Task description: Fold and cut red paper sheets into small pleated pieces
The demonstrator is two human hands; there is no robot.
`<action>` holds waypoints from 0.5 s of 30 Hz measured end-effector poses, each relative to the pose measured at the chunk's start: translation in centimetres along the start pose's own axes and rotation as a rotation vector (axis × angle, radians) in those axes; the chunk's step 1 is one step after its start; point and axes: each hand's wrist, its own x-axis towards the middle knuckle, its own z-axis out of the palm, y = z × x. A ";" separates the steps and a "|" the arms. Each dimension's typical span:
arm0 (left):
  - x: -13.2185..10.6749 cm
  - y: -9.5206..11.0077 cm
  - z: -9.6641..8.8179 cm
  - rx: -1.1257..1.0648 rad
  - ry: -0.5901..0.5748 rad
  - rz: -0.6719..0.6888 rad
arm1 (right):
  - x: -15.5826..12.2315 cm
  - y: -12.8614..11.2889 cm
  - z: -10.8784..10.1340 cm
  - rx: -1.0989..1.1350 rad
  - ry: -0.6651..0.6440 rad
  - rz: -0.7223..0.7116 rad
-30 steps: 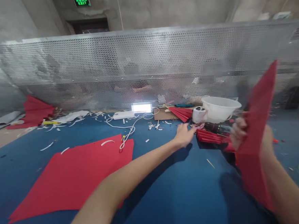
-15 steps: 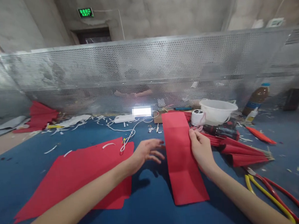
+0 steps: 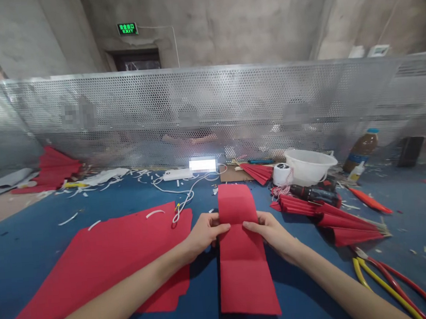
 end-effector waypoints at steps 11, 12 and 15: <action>-0.6 -0.2 0.0 0.091 0.199 0.125 | 0.0 0.0 -0.4 -0.026 0.093 0.091; -1.0 0.1 0.2 0.179 0.299 0.208 | 0.0 0.1 -0.4 -0.036 0.131 0.081; -3.2 1.4 0.7 0.538 0.319 0.491 | 0.0 0.3 -0.5 -0.089 0.257 0.051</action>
